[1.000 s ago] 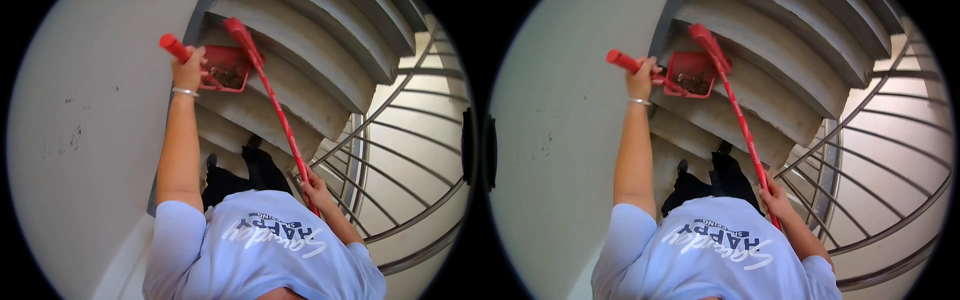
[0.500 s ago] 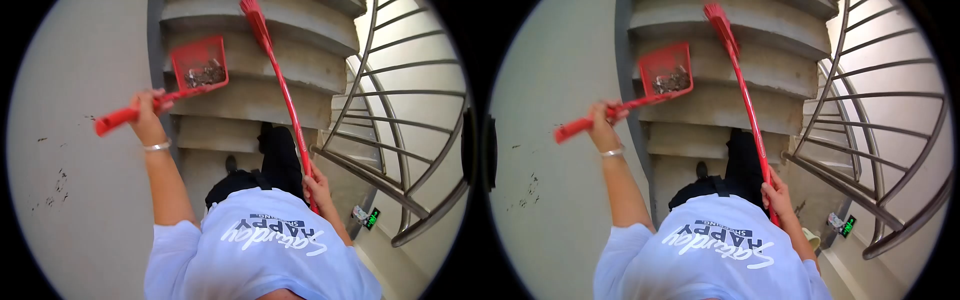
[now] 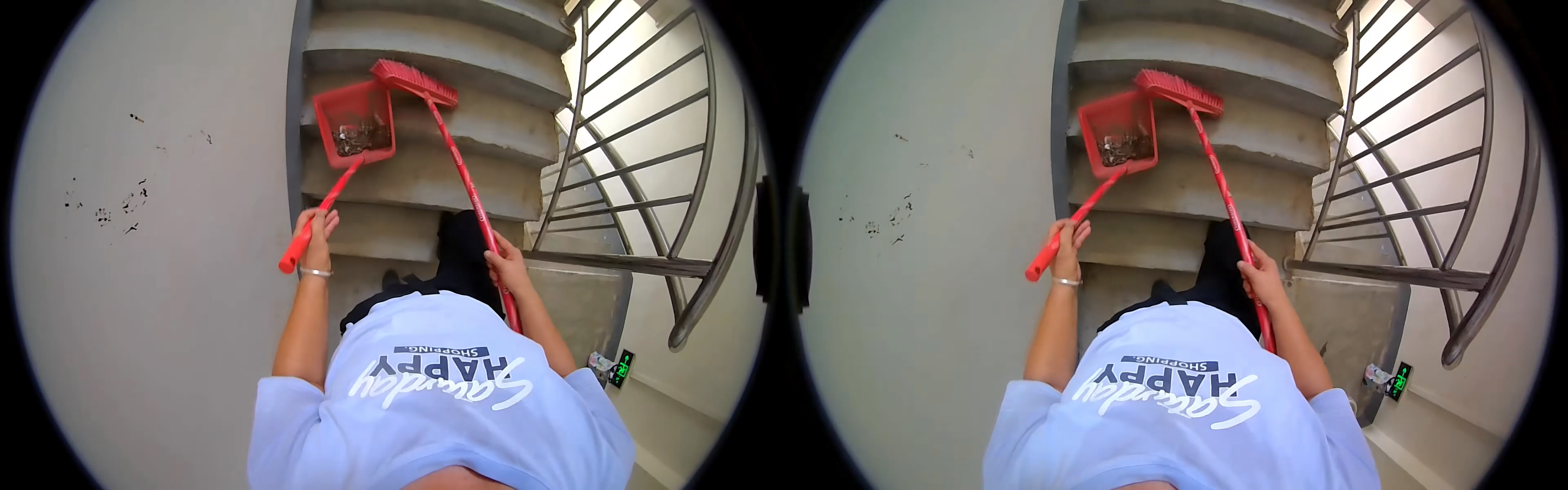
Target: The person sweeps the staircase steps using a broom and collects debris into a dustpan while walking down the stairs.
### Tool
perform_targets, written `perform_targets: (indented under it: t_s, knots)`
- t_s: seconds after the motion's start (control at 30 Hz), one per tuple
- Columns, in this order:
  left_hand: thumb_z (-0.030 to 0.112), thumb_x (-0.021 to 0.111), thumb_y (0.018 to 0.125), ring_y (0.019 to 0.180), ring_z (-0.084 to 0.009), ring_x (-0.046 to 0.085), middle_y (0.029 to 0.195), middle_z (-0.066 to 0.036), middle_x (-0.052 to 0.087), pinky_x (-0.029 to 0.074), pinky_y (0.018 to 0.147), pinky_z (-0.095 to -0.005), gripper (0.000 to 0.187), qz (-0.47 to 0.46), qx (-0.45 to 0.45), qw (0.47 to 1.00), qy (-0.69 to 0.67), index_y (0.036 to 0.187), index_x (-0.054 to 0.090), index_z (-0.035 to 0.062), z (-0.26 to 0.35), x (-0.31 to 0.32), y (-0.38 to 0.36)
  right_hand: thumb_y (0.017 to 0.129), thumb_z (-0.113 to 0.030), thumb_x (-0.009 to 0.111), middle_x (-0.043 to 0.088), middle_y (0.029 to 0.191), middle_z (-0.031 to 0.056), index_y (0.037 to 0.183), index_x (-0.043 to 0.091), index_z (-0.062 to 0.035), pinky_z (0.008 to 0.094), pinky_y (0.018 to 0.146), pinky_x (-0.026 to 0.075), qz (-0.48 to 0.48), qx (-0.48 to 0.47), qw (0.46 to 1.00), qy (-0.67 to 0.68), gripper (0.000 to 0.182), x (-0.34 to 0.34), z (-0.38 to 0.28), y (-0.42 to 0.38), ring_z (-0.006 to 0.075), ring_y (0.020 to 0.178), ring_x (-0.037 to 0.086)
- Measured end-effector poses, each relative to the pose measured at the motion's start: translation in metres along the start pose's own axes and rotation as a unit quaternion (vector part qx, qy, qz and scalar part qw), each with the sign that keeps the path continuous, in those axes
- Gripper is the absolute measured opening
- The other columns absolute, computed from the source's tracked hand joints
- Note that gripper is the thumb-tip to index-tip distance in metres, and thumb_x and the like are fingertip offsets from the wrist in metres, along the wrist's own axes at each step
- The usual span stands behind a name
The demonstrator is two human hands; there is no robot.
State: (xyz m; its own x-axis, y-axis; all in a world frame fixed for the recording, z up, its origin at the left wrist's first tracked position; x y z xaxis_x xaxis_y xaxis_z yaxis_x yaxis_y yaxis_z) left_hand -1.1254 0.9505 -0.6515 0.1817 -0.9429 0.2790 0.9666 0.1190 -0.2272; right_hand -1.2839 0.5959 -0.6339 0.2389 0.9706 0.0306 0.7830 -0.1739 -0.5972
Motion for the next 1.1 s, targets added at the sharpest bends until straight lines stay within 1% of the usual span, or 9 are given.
perform_targets:
  t_s: [0.27, 0.33, 0.37, 0.47, 0.53, 0.83, 0.93, 1.0, 1.1]
  knots:
    - [0.006, 0.052, 0.090, 0.099, -0.0325, 0.063, 0.100, -0.017, 0.058, 0.054, 0.086, -0.0371, 0.009, -0.015, -0.008, 0.999, -0.043, 0.093, 0.052, -0.0023, 0.022, -0.072, -0.049, 0.083, -0.007, 0.058, 0.052, 0.063, 0.0009, 0.142, 0.037, -0.0122, 0.0262, 0.039, 0.037, 0.163, -0.060, 0.978, -0.112, 0.063, -0.028, 0.020, -0.029, 0.0103, 0.042, 0.046]
    - [0.008, 0.050, 0.091, 0.103, -0.0359, 0.061, 0.105, -0.020, 0.059, 0.052, 0.090, -0.0416, 0.009, -0.046, 0.008, 0.999, 0.006, 0.094, 0.050, 0.0001, 0.028, -0.080, -0.055, 0.082, -0.006, 0.058, 0.056, 0.068, 0.0028, 0.143, 0.036, -0.0114, 0.0268, 0.041, 0.038, 0.208, -0.069, 0.936, -0.277, 0.064, -0.029, 0.025, -0.034, 0.0106, 0.043, 0.046]
    - [0.008, 0.048, 0.091, 0.105, -0.0360, 0.060, 0.107, -0.021, 0.059, 0.052, 0.091, -0.0419, 0.009, -0.054, 0.007, 0.998, 0.024, 0.094, 0.051, 0.0004, 0.034, -0.082, -0.058, 0.082, -0.006, 0.058, 0.056, 0.068, 0.0028, 0.143, 0.036, -0.0114, 0.0268, 0.041, 0.038, 0.215, -0.063, 0.936, -0.272, 0.064, -0.029, 0.029, -0.039, 0.0106, 0.043, 0.046]
    - [0.008, 0.047, 0.090, 0.106, -0.0362, 0.060, 0.109, -0.022, 0.058, 0.051, 0.092, -0.0424, 0.010, -0.099, 0.026, 0.994, 0.039, 0.095, 0.051, 0.0004, 0.041, -0.093, -0.056, 0.082, -0.005, 0.058, 0.059, 0.072, 0.0042, 0.142, 0.036, -0.0107, 0.0261, 0.042, 0.039, 0.176, -0.050, 0.950, -0.255, 0.065, -0.021, 0.034, -0.056, 0.0103, 0.043, 0.047]
    - [0.005, 0.046, 0.090, 0.103, -0.0356, 0.061, 0.102, -0.018, 0.057, 0.054, 0.089, -0.0406, 0.010, -0.097, 0.022, 0.995, 0.024, 0.092, 0.052, -0.0024, 0.048, -0.091, -0.054, 0.082, -0.005, 0.058, 0.058, 0.070, 0.0042, 0.142, 0.036, -0.0095, 0.0261, 0.042, 0.040, 0.084, 0.000, 0.983, -0.165, 0.065, -0.005, 0.024, -0.085, 0.0104, 0.043, 0.046]
    - [0.006, 0.049, 0.089, 0.100, -0.0360, 0.062, 0.101, -0.019, 0.058, 0.054, 0.087, -0.0399, 0.010, -0.143, 0.013, 0.989, 0.031, 0.091, 0.052, -0.0026, 0.052, -0.075, -0.061, 0.083, -0.006, 0.056, 0.057, 0.068, 0.0054, 0.142, 0.036, -0.0103, 0.0271, 0.041, 0.041, 0.165, -0.041, 0.955, -0.242, 0.063, -0.003, 0.029, -0.097, 0.0113, 0.043, 0.048]
    - [0.008, 0.051, 0.090, 0.099, -0.0355, 0.063, 0.101, -0.019, 0.059, 0.055, 0.086, -0.0393, 0.011, -0.127, -0.007, 0.991, 0.036, 0.091, 0.052, -0.0022, 0.039, -0.073, -0.065, 0.083, -0.008, 0.056, 0.057, 0.069, 0.0062, 0.143, 0.035, -0.0110, 0.0281, 0.042, 0.042, 0.146, -0.017, 0.965, -0.219, 0.063, -0.015, 0.024, -0.105, 0.0124, 0.043, 0.049]
    - [0.010, 0.053, 0.090, 0.098, -0.0347, 0.063, 0.102, -0.019, 0.058, 0.055, 0.086, -0.0387, 0.011, -0.108, -0.021, 0.993, 0.044, 0.091, 0.051, -0.0015, 0.035, -0.074, -0.070, 0.083, -0.010, 0.057, 0.058, 0.068, 0.0071, 0.143, 0.034, -0.0122, 0.0293, 0.044, 0.044, 0.053, 0.012, 0.992, -0.112, 0.065, -0.029, 0.024, -0.110, 0.0138, 0.044, 0.051]
    - [0.010, 0.053, 0.090, 0.098, -0.0345, 0.063, 0.101, -0.019, 0.059, 0.055, 0.085, -0.0388, 0.011, -0.109, -0.031, 0.992, 0.048, 0.091, 0.051, -0.0006, 0.035, -0.073, -0.074, 0.083, -0.011, 0.058, 0.056, 0.066, 0.0074, 0.143, 0.034, -0.0114, 0.0302, 0.045, 0.044, 0.082, -0.015, 0.977, -0.195, 0.065, -0.029, 0.016, -0.110, 0.0145, 0.045, 0.051]
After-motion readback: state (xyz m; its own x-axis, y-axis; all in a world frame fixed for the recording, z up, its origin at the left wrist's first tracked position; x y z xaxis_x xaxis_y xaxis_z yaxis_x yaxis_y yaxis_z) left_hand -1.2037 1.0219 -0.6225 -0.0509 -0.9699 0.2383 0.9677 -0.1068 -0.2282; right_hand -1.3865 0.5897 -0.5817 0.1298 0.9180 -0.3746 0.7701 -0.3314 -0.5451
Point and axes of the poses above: each hand's wrist, its own y-axis towards the middle knuckle, its own x-axis out of the palm, z = x × y, the point moved 1 cm from there along y, towards the middle knuckle
